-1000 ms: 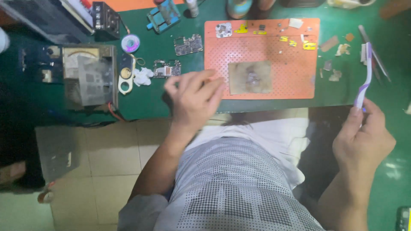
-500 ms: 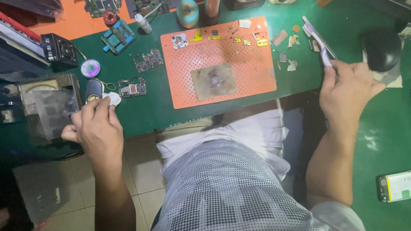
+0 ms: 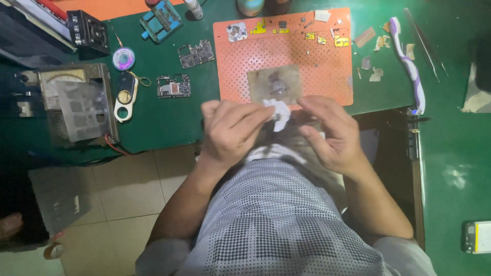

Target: The person uses a soldering iron and solder to work on a small component on a mat. They then use a toothbrush to scrub the mat and wipe it with a tissue. Finally, they apply a substance from a small container onto a transparent sheet using a tool.

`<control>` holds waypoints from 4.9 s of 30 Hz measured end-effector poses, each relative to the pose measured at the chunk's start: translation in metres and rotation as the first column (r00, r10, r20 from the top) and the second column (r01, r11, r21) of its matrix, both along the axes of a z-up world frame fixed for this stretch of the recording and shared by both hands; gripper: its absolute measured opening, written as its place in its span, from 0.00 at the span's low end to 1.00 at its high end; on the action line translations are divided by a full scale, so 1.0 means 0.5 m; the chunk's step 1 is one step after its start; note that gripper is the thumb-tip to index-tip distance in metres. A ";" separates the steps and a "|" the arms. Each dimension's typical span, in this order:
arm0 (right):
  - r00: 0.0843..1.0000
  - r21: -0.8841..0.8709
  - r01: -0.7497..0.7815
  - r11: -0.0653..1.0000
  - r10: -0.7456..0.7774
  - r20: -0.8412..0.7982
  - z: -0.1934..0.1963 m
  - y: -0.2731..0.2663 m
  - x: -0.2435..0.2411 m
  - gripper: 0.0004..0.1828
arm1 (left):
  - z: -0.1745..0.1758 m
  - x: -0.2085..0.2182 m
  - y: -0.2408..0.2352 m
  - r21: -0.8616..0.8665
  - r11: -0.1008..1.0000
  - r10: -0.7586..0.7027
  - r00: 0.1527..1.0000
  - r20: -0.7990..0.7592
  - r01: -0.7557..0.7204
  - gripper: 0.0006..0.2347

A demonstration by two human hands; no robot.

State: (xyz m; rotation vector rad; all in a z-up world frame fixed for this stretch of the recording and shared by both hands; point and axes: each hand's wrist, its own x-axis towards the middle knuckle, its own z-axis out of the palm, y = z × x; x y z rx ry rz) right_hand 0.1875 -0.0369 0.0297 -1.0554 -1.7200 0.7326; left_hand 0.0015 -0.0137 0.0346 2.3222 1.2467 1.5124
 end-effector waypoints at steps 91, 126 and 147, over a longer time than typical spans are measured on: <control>0.859 -0.045 0.152 0.987 -0.110 0.500 0.016 0.025 -0.015 0.05 | -0.037 -0.009 0.113 0.022 0.999 0.038 0.738 -0.673 -0.031 0.03; 0.812 0.154 0.049 0.987 -0.130 0.570 -0.038 0.053 -0.041 0.05 | -0.092 -0.044 0.024 -0.026 0.998 0.044 0.930 -0.365 -0.057 0.04; 0.827 0.084 0.095 0.992 -0.126 0.549 -0.038 0.049 -0.032 0.06 | -0.104 -0.043 0.017 -0.098 0.991 0.062 0.955 -0.289 -0.095 0.04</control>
